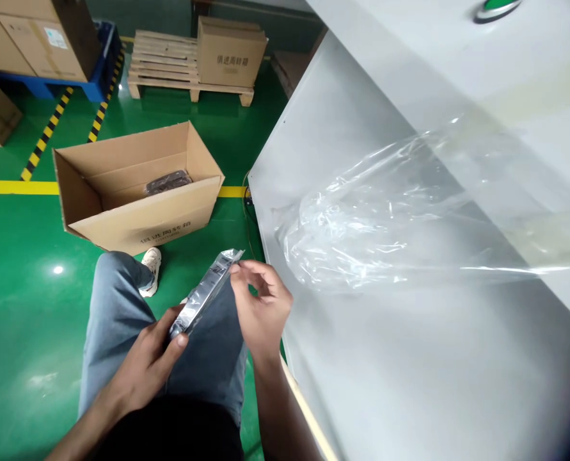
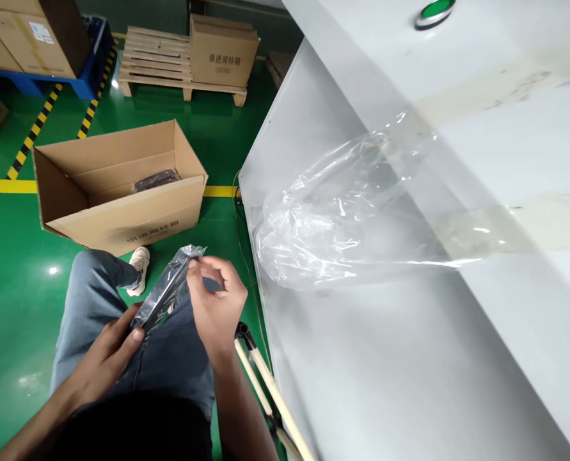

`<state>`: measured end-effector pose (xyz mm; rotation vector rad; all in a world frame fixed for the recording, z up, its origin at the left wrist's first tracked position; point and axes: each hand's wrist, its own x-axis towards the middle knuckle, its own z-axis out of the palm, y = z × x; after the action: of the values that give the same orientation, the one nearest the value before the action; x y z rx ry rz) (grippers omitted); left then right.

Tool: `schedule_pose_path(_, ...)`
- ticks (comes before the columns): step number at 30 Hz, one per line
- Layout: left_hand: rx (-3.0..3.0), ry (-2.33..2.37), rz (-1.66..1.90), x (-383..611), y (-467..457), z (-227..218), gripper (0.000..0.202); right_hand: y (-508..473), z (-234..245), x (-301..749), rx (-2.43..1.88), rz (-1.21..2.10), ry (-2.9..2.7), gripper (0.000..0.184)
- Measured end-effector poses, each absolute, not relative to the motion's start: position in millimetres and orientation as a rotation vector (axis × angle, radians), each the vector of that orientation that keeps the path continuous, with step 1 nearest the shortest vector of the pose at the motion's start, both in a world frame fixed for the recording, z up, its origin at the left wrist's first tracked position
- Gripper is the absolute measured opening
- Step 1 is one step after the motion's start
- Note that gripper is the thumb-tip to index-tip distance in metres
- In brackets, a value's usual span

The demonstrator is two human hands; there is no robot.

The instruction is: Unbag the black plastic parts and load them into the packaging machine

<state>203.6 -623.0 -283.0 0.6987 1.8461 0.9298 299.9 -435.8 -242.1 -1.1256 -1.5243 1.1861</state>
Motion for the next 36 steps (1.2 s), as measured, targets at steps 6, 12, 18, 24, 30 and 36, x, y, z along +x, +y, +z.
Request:
schedule_pose_path(6,0.129,1.652,1.257,200.4,-611.0,-282.1,0.082,-442.4,-252.1,300.8,-1.069,1.148,-1.578,0.013)
schedule_pose_path(12,-0.292,1.305,1.731,185.0,-578.1,-264.2,0.081,-486.4,-252.5,311.3,-0.693,1.245,-2.085,0.018)
schedule_pose_path(18,-0.223,1.182,1.999,178.3,-571.8,-257.9,0.073,-514.0,-257.3,315.7,-0.585,1.206,-2.194,0.030)
schedule_pose_path(24,-0.052,1.234,2.072,178.0,-574.0,-253.5,0.063,-505.5,-257.7,317.8,-0.595,1.293,-2.154,0.026)
schedule_pose_path(30,-0.029,1.278,2.088,177.1,-573.8,-249.7,0.054,-504.3,-255.5,320.6,-0.608,1.263,-2.169,0.024)
schedule_pose_path(36,-0.067,1.241,2.138,179.5,-573.9,-250.8,0.053,-505.7,-256.6,319.8,-0.577,1.102,-2.181,0.026)
